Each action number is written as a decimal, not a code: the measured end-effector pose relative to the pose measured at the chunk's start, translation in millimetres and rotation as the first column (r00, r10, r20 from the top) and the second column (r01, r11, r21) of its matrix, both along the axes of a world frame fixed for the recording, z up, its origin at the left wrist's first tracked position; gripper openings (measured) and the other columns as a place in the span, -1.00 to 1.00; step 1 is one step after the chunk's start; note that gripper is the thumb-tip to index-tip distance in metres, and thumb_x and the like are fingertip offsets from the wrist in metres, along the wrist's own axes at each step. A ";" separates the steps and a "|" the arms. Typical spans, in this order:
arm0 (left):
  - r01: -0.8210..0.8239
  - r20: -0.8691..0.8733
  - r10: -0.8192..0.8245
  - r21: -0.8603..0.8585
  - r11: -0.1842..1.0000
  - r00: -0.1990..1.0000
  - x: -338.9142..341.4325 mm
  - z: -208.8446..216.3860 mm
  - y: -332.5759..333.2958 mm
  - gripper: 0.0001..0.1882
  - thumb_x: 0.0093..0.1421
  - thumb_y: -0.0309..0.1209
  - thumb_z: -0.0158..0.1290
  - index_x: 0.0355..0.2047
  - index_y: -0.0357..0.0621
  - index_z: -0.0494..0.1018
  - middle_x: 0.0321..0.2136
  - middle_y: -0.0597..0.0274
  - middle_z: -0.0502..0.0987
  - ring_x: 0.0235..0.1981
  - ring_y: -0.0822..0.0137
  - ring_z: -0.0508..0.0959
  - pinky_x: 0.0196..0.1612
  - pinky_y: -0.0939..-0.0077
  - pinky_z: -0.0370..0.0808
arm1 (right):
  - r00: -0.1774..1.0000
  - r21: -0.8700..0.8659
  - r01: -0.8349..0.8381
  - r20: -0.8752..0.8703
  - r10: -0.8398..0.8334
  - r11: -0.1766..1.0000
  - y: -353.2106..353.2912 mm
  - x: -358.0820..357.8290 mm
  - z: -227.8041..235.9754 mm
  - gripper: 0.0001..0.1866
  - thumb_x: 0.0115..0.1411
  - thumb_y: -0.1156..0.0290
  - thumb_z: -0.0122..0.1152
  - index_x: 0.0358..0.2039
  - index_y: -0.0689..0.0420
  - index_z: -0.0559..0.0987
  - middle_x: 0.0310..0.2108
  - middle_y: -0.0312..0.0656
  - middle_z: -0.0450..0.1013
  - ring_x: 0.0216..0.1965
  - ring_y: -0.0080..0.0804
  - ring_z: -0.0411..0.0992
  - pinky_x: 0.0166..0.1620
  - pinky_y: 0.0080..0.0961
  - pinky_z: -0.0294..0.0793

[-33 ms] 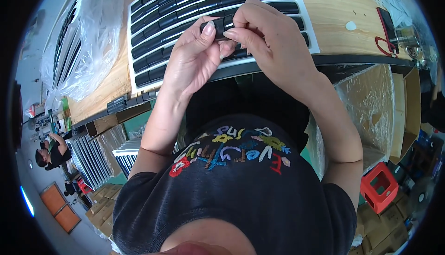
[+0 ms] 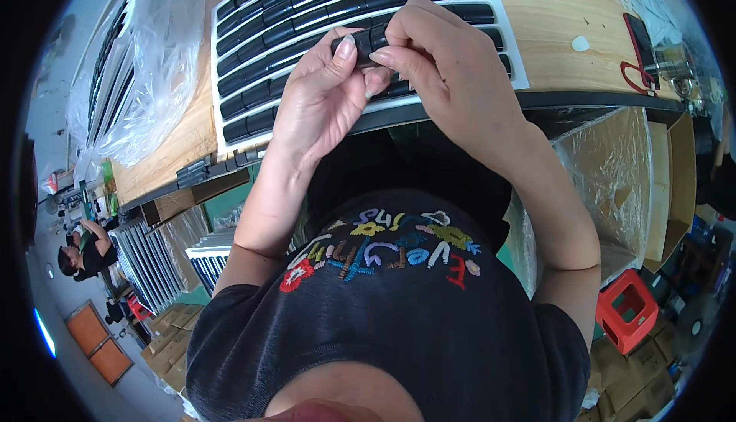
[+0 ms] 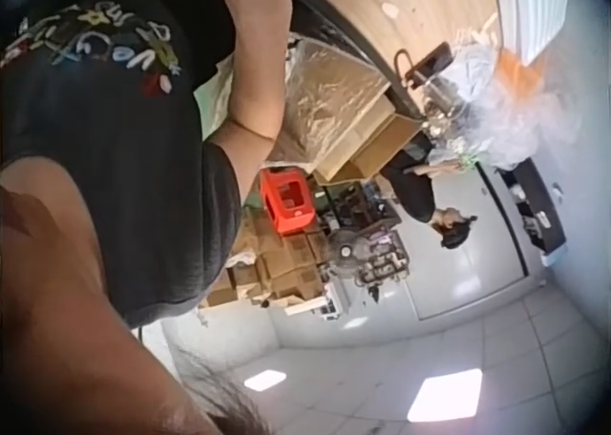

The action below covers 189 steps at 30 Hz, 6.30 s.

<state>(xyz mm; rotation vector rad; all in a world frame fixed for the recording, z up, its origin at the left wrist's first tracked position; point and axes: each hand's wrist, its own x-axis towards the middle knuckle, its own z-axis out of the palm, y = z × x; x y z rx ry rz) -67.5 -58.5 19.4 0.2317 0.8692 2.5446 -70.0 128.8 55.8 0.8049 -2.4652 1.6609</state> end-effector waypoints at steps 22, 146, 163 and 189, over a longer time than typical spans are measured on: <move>0.054 -0.117 -0.119 -0.453 0.890 0.986 86.0 51.3 17.9 -0.72 0.40 -0.38 -0.07 0.02 -0.22 0.19 -0.14 0.16 0.41 -0.33 0.45 0.46 -0.25 0.61 0.43 | 0.696 -0.390 -0.023 0.654 0.295 0.920 -17.5 37.2 39.5 -0.28 0.48 -0.10 -0.59 -0.32 0.18 0.51 -0.33 -0.10 0.53 -0.34 -0.51 0.47 -0.14 -0.58 0.44; -0.746 -0.534 -0.634 -0.658 -0.103 0.559 -21.2 -56.1 123.8 -0.76 0.33 -0.46 -0.08 -0.01 -0.21 0.30 -0.23 0.19 0.31 -0.26 0.37 0.31 -0.15 0.51 0.29 | -0.306 0.736 0.407 0.668 -0.678 0.542 212.2 113.4 -617.5 0.11 -0.19 0.10 0.61 0.34 -0.54 0.13 0.41 0.05 -0.16 0.37 0.31 -0.06 0.15 0.07 0.46; -0.758 -0.609 -0.611 -0.652 0.023 0.505 -27.0 -52.4 130.2 -0.82 0.24 -0.59 0.03 -0.13 -0.34 0.41 -0.27 0.09 0.44 -0.25 0.25 0.43 -0.09 0.43 0.38 | 0.219 0.168 0.816 0.796 -0.564 0.553 320.6 179.5 -447.1 -0.48 0.05 0.40 0.38 0.03 0.04 0.42 -0.19 -0.12 0.50 -0.20 -0.38 0.44 -0.08 -0.42 0.45; -0.745 -0.798 -0.312 -0.597 0.298 0.515 -24.8 -51.3 115.0 -0.71 0.12 -0.59 0.18 -0.13 -0.19 0.44 -0.30 0.06 0.44 -0.22 0.00 0.45 -0.15 0.22 0.43 | 0.783 0.804 0.089 0.308 -0.540 0.588 206.5 -110.8 -34.7 -0.46 0.07 0.33 0.39 0.05 -0.09 0.36 -0.20 0.01 0.50 -0.25 -0.10 0.52 -0.26 -0.29 0.57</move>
